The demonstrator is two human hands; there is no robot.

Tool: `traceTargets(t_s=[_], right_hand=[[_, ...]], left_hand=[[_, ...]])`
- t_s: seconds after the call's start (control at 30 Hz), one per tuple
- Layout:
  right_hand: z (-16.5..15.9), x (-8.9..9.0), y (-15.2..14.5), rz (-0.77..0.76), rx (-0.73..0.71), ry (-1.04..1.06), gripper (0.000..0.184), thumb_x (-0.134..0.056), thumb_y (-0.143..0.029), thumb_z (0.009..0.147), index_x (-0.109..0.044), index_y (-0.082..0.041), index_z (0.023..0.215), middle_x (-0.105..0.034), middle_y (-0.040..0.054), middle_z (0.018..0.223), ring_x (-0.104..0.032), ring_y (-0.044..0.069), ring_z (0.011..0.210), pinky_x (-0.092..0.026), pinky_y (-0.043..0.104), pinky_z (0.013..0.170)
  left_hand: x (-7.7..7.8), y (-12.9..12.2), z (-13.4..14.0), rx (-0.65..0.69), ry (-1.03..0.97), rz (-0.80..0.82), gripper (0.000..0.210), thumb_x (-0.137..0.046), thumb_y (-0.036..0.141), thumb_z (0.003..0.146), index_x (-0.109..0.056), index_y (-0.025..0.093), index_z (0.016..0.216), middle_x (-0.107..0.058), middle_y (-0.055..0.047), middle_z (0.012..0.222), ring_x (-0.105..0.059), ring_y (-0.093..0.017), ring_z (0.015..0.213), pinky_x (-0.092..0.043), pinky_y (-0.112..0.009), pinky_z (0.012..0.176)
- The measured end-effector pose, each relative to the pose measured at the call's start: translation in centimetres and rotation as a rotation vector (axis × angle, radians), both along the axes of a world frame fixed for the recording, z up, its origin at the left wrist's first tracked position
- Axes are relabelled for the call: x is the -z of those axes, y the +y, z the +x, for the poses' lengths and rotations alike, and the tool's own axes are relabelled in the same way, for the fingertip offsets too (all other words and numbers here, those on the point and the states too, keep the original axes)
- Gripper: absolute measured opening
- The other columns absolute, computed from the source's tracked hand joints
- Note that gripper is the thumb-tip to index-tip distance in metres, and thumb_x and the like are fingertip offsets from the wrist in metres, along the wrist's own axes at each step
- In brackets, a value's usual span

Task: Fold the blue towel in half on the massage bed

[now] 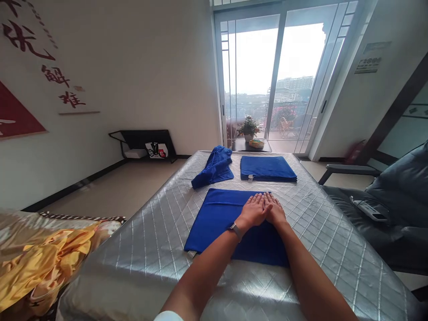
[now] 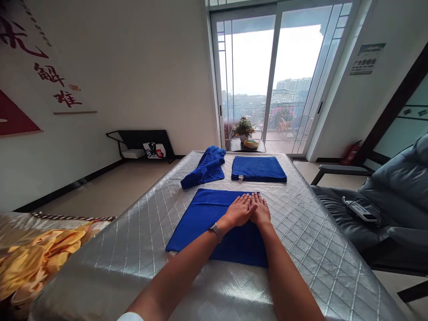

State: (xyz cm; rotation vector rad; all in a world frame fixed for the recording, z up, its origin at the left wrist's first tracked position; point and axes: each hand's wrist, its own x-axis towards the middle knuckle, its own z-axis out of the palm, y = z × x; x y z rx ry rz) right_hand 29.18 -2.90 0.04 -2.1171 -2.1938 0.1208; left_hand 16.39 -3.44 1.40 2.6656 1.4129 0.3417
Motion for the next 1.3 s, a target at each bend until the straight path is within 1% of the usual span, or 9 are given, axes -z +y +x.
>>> traceTargets(t_s=[0.07,0.17,0.3,0.5,0.63,0.77,0.87,1.1,1.3], right_hand=[[0.0,0.1,-0.1,-0.002,-0.001,-0.003,0.064,-0.023,-0.03,0.1,-0.022,-0.009,0.161,-0.015,0.0075,0.169,-0.011,0.021,0.156,-0.011,0.037,0.125],[-0.3,-0.1,0.0,0.006,0.035,0.018,0.064,-0.018,-0.033,0.102,-0.023,-0.008,0.161,-0.019,0.0086,0.168,-0.013,0.02,0.155,-0.012,0.038,0.125],[-0.6,-0.5,0.2,0.002,0.058,0.038,0.066,-0.017,-0.039,0.103,-0.023,-0.005,0.16,-0.02,0.0093,0.168,-0.015,0.021,0.155,-0.011,0.039,0.125],[-0.6,-0.7,0.1,-0.012,0.059,0.017,0.066,-0.017,-0.04,0.104,-0.022,-0.006,0.16,-0.02,0.0086,0.168,-0.014,0.021,0.155,-0.013,0.038,0.125],[-0.6,-0.9,0.3,-0.036,0.062,-0.018,0.066,-0.017,-0.04,0.104,-0.022,-0.006,0.16,-0.019,0.0086,0.168,-0.014,0.021,0.155,-0.014,0.039,0.125],[-0.3,-1.0,0.7,-0.038,0.034,-0.049,0.065,-0.02,-0.035,0.102,-0.024,-0.005,0.16,-0.02,0.0098,0.168,-0.015,0.021,0.155,-0.012,0.041,0.126],[0.2,-0.8,1.0,-0.011,-0.02,-0.031,0.063,-0.021,-0.029,0.101,-0.024,-0.004,0.16,-0.019,0.0112,0.168,-0.013,0.02,0.155,-0.013,0.038,0.126],[0.7,0.0,1.6,-0.02,-0.005,0.033,0.069,-0.018,-0.043,0.104,-0.021,-0.005,0.16,-0.016,0.0124,0.168,-0.01,0.021,0.155,-0.014,0.039,0.126],[0.4,-0.2,1.5,-0.021,0.023,0.042,0.069,-0.018,-0.043,0.103,-0.021,-0.005,0.16,-0.015,0.011,0.169,-0.01,0.02,0.155,-0.011,0.035,0.126]], left_hand=[[0.1,1.2,1.0,-0.012,-0.005,-0.029,0.077,-0.004,0.057,0.103,-0.031,0.009,0.157,-0.032,-0.013,0.163,-0.024,-0.022,0.153,-0.018,-0.041,0.126],[0.5,2.6,-0.7,-0.062,0.013,-0.048,0.08,-0.003,0.061,0.101,-0.031,0.013,0.158,-0.031,-0.01,0.164,-0.021,-0.021,0.154,-0.015,-0.041,0.127],[0.8,3.7,-6.2,-0.162,0.042,-0.064,0.088,-0.004,0.069,0.097,-0.029,0.012,0.158,-0.025,-0.011,0.166,-0.017,-0.023,0.155,-0.013,-0.041,0.127],[1.0,4.3,-15.6,-0.336,0.063,-0.071,0.09,-0.006,0.072,0.096,-0.029,0.011,0.158,-0.023,-0.013,0.167,-0.015,-0.025,0.155,-0.011,-0.043,0.127],[1.3,4.5,-19.1,-0.415,0.078,-0.083,0.088,-0.009,0.07,0.098,-0.024,0.009,0.159,-0.02,-0.014,0.167,-0.015,-0.025,0.155,-0.014,-0.04,0.126],[1.5,4.5,-19.5,-0.421,0.08,-0.087,0.087,-0.01,0.068,0.099,-0.023,0.008,0.159,-0.018,-0.016,0.167,-0.015,-0.026,0.155,-0.014,-0.04,0.126],[1.5,4.5,-19.2,-0.424,0.077,-0.086,0.085,-0.011,0.066,0.1,-0.024,0.006,0.159,-0.018,-0.017,0.167,-0.015,-0.027,0.155,-0.013,-0.04,0.126],[1.8,4.5,-19.3,-0.416,0.042,-0.052,0.087,-0.011,0.069,0.098,-0.026,0.008,0.159,-0.02,-0.017,0.167,-0.018,-0.029,0.154,-0.016,-0.043,0.125],[1.8,4.5,-19.3,-0.417,0.032,-0.043,0.086,-0.012,0.068,0.098,-0.028,0.009,0.158,-0.022,-0.017,0.167,-0.02,-0.029,0.154,-0.017,-0.043,0.125]])
